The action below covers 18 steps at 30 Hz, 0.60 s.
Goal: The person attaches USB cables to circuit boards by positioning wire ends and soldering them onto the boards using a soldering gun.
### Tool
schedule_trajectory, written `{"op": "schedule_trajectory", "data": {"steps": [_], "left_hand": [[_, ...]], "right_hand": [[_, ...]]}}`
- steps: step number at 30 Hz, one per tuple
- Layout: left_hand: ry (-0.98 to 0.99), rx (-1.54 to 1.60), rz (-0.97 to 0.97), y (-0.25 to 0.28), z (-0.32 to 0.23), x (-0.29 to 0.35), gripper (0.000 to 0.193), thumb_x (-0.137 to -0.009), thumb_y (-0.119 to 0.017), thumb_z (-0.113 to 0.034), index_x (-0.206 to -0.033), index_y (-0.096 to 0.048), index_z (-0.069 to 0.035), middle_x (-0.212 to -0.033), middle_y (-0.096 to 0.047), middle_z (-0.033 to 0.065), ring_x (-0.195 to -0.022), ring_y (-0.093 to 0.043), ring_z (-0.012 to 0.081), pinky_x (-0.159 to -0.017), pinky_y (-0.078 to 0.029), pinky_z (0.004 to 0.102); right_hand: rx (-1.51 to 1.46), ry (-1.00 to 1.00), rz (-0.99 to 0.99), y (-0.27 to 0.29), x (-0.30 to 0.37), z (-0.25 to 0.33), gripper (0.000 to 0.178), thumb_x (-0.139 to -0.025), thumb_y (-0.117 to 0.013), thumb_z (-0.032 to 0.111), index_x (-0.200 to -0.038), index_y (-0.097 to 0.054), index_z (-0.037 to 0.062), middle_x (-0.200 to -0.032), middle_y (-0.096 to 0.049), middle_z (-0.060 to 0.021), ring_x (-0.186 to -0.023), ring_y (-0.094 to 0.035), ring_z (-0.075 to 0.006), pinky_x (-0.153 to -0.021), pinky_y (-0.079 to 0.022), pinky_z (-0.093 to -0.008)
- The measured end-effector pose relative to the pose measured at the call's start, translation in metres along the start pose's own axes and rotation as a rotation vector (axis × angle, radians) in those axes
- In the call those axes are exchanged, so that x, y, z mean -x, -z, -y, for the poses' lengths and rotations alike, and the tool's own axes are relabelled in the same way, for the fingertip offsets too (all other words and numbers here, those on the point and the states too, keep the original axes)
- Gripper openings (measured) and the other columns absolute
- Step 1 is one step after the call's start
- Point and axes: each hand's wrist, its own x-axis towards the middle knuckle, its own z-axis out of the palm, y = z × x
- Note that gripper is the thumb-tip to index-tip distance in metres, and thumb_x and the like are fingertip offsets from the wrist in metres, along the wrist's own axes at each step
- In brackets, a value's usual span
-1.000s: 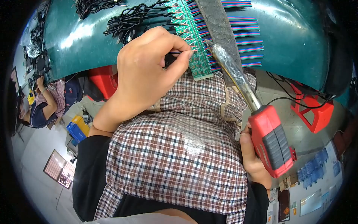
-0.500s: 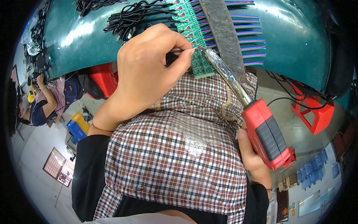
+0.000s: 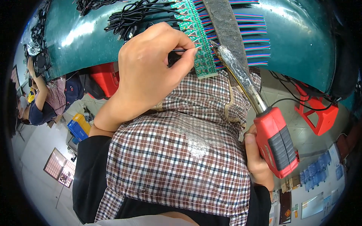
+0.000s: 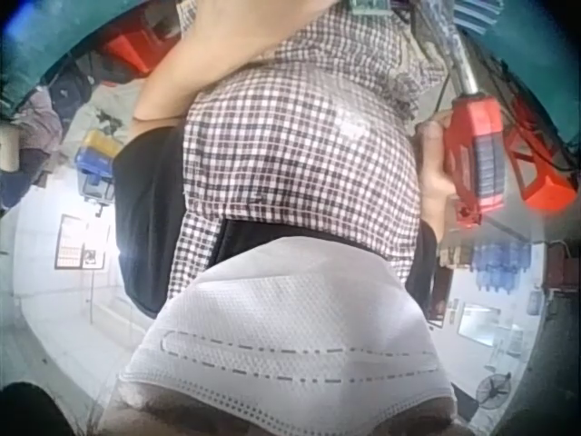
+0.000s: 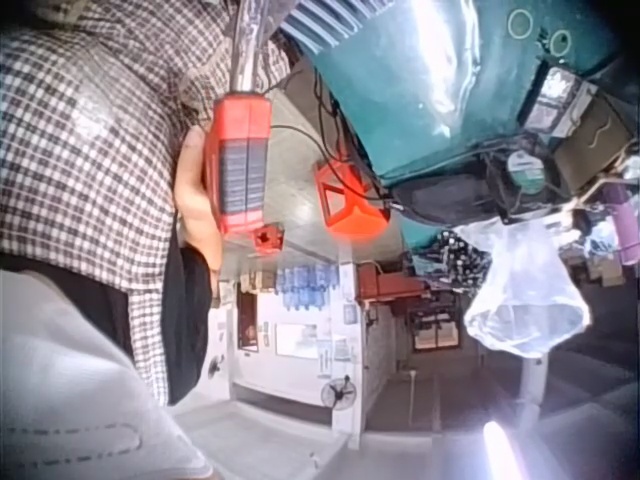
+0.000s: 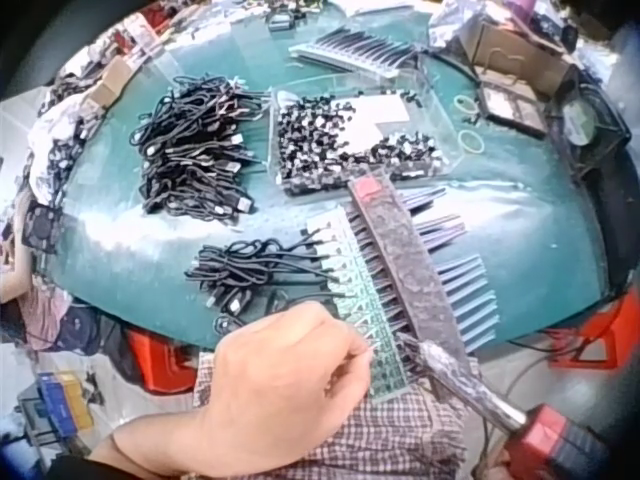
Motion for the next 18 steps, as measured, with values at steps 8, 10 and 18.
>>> {"op": "schedule_trajectory", "data": {"steps": [8,10,18], "left_hand": [[0.01,0.001,0.044,0.006,-0.012,-0.004,0.01,-0.073,-0.076,-0.01,-0.075,-0.067,-0.011,-0.073,-0.063,-0.001,-0.053,-0.057,0.0154,-0.048,-0.043,0.0274],[0.022,0.006,0.062,0.006,-0.013,-0.004,0.01,-0.073,-0.076,-0.01,-0.075,-0.066,-0.011,-0.073,-0.063,-0.0008,-0.054,-0.058,0.0157,-0.049,-0.044,0.0276],[-0.008,-0.04,0.035,0.004,0.0,0.002,0.012,-0.072,-0.076,-0.009,-0.072,-0.063,-0.01,-0.07,-0.06,-0.0003,-0.059,-0.062,0.0167,-0.05,-0.046,0.0289]], "right_hand": [[-0.116,-0.076,-0.049,0.005,0.012,-0.001,0.014,-0.088,-0.057,0.001,-0.101,-0.052,-0.0012,-0.081,-0.053,-0.0087,-0.063,-0.049,-0.0154,-0.058,-0.041,-0.0287],[-0.111,-0.092,-0.076,0.004,0.016,-0.001,0.015,-0.088,-0.057,0.001,-0.102,-0.052,-0.0018,-0.081,-0.053,-0.0085,-0.063,-0.049,-0.0153,-0.059,-0.041,-0.0287],[-0.055,-0.044,-0.027,-0.005,0.012,-0.007,0.015,-0.087,-0.059,0.001,-0.101,-0.053,-0.001,-0.083,-0.054,-0.0082,-0.068,-0.05,-0.0144,-0.061,-0.041,-0.0275]]}}
